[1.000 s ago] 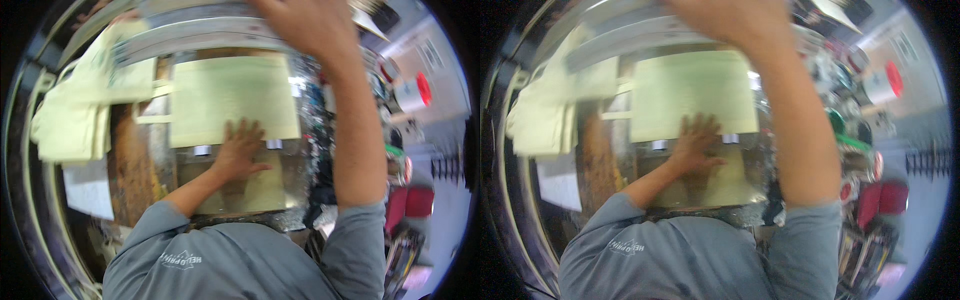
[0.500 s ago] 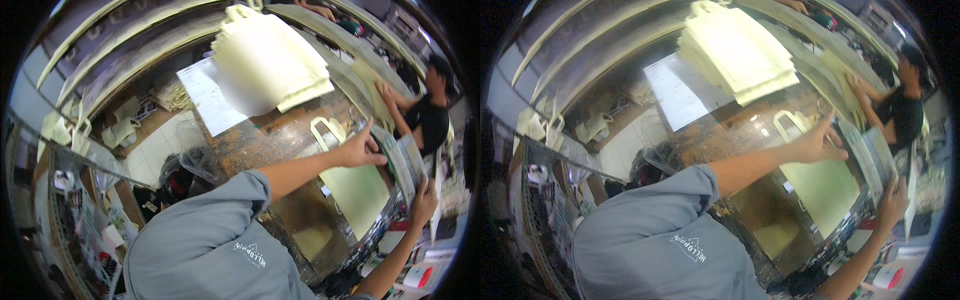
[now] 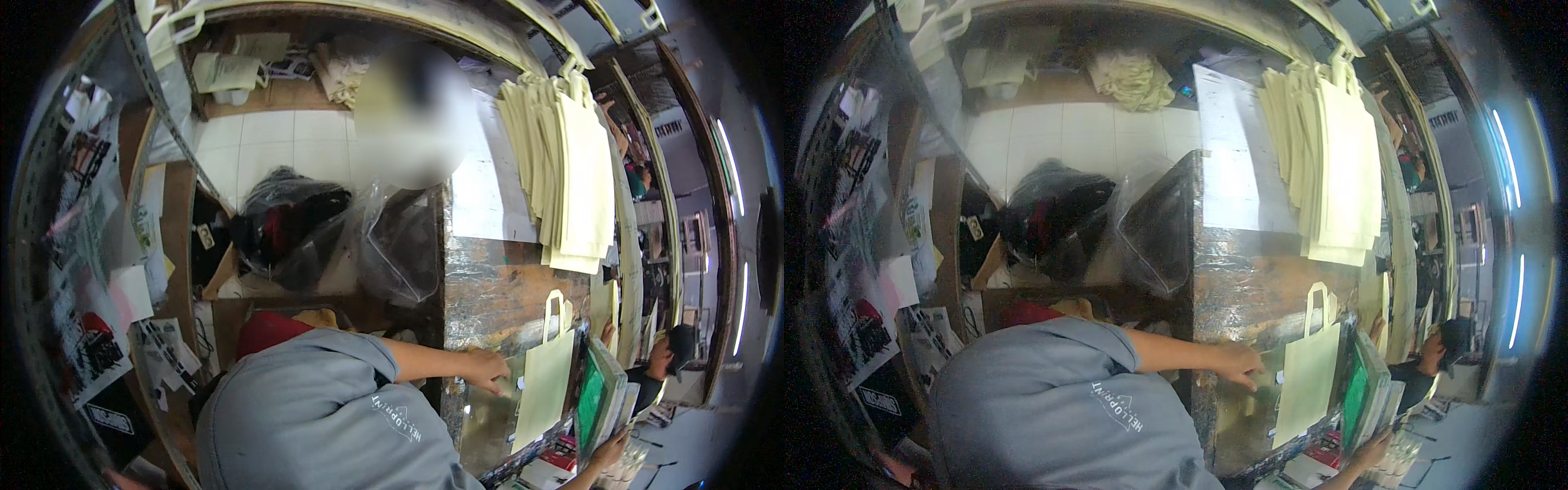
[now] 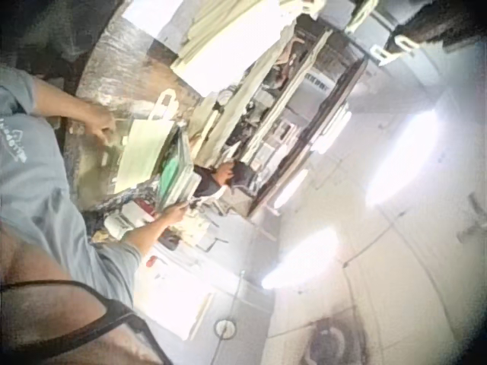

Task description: The person applies green ink to a screen using a stirring stick, uses a squeegee to print a logo onto yellow tote bags, and then lifts the bags to stack them aside.

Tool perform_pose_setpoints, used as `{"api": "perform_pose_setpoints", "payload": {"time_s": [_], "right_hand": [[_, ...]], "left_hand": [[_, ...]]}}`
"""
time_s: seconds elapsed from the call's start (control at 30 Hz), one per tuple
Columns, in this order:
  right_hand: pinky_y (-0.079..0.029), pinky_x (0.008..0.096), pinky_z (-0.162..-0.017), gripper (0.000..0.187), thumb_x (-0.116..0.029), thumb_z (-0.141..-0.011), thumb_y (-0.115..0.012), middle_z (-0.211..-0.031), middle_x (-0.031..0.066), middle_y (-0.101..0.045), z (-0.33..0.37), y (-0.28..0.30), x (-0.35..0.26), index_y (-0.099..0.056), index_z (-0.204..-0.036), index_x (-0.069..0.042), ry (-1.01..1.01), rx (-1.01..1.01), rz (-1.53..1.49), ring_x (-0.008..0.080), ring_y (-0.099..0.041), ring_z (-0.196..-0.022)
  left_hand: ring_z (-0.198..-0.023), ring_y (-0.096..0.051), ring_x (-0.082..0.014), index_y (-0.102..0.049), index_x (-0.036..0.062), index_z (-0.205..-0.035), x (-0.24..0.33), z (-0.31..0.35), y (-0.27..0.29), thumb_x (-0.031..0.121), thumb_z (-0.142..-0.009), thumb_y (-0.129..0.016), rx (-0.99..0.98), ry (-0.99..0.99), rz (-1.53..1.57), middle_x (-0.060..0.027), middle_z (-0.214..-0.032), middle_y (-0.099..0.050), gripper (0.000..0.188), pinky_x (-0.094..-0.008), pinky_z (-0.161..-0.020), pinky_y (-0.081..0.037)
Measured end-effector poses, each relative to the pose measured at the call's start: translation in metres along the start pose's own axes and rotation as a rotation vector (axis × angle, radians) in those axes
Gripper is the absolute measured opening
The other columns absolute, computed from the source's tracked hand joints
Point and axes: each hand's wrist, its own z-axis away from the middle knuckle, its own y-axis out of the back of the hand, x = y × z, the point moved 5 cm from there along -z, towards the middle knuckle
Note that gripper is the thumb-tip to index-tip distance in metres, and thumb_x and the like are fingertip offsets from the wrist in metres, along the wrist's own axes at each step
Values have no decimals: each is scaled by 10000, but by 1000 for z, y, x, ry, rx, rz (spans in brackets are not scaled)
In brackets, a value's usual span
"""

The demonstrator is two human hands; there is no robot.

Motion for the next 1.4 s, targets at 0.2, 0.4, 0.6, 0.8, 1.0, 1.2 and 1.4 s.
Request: {"api": "perform_pose_setpoints", "payload": {"time_s": [0.2, 0.4, 0.6, 0.8, 1.0, 1.2, 1.4], "right_hand": [[-463, 486, -1108, 862, -690, -1095, -241, -1527, 238, -590, 19, -13, 10, -545, -1546, -22, -68, 28, 47, 447, -573, -1369], [-480, 479, -1103, 890, -689, -1097, -185, -1515, 225, -603, 26, -36, 12, -564, -1528, -9, -143, -38, 103, 448, -588, -1350], [-387, 658, -1112, 764, -619, -1051, -421, -1508, 265, -531, 48, -36, 46, -399, -1538, -31, 56, 19, 244, 462, -537, -1345], [-360, 612, -1207, 743, -430, -1027, -585, -1594, 227, -484, 30, -49, 40, -332, -1625, -69, 147, -169, 608, 371, -492, -1479], [-443, 531, -1170, 553, -300, -1064, -528, -1478, 287, -585, 31, -83, 75, -526, -1516, 19, 364, -470, 1312, 369, -562, -1414], [-333, 667, -1167, 542, -404, -1064, -601, -1497, 252, -544, 5, -21, 97, -553, -1506, -94, 166, 249, 238, 305, -531, -1392], [-527, 525, -734, 211, -74, -1012, -640, -1013, 267, -636, 71, -49, 15, -663, -1119, 106, 63, 393, 406, 371, -629, -862]], "left_hand": [[-954, -723, -378, -765, 69, -1143, 4, 6, 7, 547, -852, -811, 54, -138, 89, -159, -934, -741, 562, -516, -820, -555], [-1031, -710, -397, -748, 65, -1149, 11, -10, 7, 563, -859, -797, 25, -156, 63, -188, -1004, -739, 578, -522, -876, -554], [-1085, -696, -412, -718, 68, -1133, 9, 9, 30, 600, -852, -778, 7, -194, -252, -191, -1071, -718, 605, -522, -912, -558], [-1054, -697, -384, -690, 44, -1099, -9, 22, 45, 636, -870, -728, 14, -198, -238, -178, -1078, -688, 635, -508, -899, -568], [-1020, -701, -398, -710, 27, -1075, -15, 24, 39, 650, -804, -778, 65, -227, -182, -180, -1053, -693, 683, -517, -898, -570], [-1040, -715, -395, -759, 30, -978, 8, 26, 67, 594, -708, -879, 76, -217, -45, -167, -1019, -739, 637, -503, -903, -580], [-1107, -723, -344, -806, 47, -1018, -5, 15, 31, 634, -628, -912, -6, -128, -72, -157, -1072, -763, 713, -438, -995, -565]]}}
